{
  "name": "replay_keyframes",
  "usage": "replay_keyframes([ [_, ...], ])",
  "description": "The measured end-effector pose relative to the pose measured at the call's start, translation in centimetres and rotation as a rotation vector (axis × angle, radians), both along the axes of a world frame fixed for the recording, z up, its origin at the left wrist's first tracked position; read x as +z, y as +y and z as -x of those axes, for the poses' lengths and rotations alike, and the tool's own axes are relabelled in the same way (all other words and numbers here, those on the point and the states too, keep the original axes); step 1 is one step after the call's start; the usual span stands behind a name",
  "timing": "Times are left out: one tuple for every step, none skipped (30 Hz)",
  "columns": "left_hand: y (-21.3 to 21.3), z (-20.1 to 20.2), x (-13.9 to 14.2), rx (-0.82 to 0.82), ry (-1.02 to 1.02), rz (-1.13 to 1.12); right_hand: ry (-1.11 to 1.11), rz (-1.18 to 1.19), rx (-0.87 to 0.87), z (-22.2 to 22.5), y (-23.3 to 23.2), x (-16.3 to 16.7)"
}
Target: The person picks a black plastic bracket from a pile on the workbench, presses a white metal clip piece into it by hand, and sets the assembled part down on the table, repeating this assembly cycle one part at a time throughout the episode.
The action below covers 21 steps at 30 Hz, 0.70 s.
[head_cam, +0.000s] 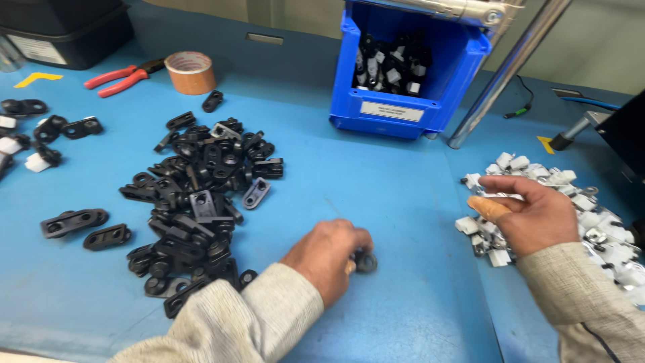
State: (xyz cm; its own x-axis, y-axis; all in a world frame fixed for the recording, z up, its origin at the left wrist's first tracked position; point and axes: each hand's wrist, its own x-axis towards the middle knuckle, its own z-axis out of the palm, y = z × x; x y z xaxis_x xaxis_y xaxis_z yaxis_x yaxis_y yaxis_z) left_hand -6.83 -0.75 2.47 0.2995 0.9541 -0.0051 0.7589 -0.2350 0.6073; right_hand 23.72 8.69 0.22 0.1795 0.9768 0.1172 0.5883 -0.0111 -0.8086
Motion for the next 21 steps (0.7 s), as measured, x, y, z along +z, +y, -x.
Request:
replay_keyframes([
  [0.0,-0.4,0.1,0.020,-0.002,0.071,0.091,0.032,-0.023,0.1,-0.2,0.1],
  [-0.2,-0.7,0.2,0.045,-0.003,0.141,-0.079,-0.038,0.051,0.1,-0.3,0.1],
  [-0.3,-0.9,0.3,0.070,-0.001,0.211,-0.248,-0.106,0.127,0.0,-0.4,0.1],
  [-0.4,-0.8,0.6,0.111,0.005,0.220,-0.417,-0.173,0.202,0.1,-0.3,0.0],
  [-0.6,-0.8,0.8,0.148,0.008,0.228,-0.538,-0.197,0.281,0.2,-0.5,-0.2],
  [-0.7,-0.9,1.0,0.187,0.009,0.236,-0.661,-0.220,0.361,0.1,-0.5,-0.4],
  [-0.8,-0.8,1.2,0.209,0.019,0.254,-0.783,-0.244,0.448,0.2,-0.3,-0.5],
  [-0.9,-0.7,1.4,0.232,0.030,0.271,-0.797,-0.125,0.362,0.2,-0.2,-0.5],
  [-1.0,-0.7,1.6,0.253,0.042,0.289,-0.805,-0.008,0.269,0.3,0.0,-0.4],
  [-1.0,-0.7,1.7,0.257,0.054,0.301,-0.809,0.107,0.176,0.3,0.1,-0.2],
  [-1.1,-0.7,1.8,0.267,0.066,0.315,-0.781,0.056,0.159,0.3,0.1,0.1],
  [-1.1,-0.7,1.8,0.277,0.077,0.329,-0.753,0.004,0.143,0.5,0.1,0.4],
  [-1.2,-0.6,1.8,0.286,0.068,0.325,-0.725,-0.045,0.123,0.7,-0.1,0.8],
  [-1.2,-0.5,1.7,0.290,0.059,0.321,-0.602,-0.059,0.153,1.1,-0.4,0.9],
  [-1.2,-0.5,1.5,0.295,0.049,0.317,-0.478,-0.075,0.184,1.9,-0.8,0.7],
  [-1.3,-0.5,1.3,0.262,0.049,0.267,-0.351,-0.092,0.217,2.7,-1.2,0.4],
  [-1.2,-0.6,1.1,0.229,0.050,0.217,-0.331,-0.079,0.235,3.7,-2.0,-0.4],
  [-1.2,-0.6,0.9,0.195,0.051,0.168,-0.310,-0.066,0.251,4.7,-2.9,-1.3],
  [-0.9,-0.6,0.8,0.180,0.064,0.149,-0.289,-0.052,0.268,5.5,-3.5,-2.0],
  [-0.7,-0.5,0.7,0.167,0.076,0.129,-0.305,-0.015,0.212,5.9,-4.2,-2.6],
  [-0.5,-0.4,0.6,0.153,0.089,0.110,-0.322,0.021,0.156,6.0,-4.9,-2.9],
])
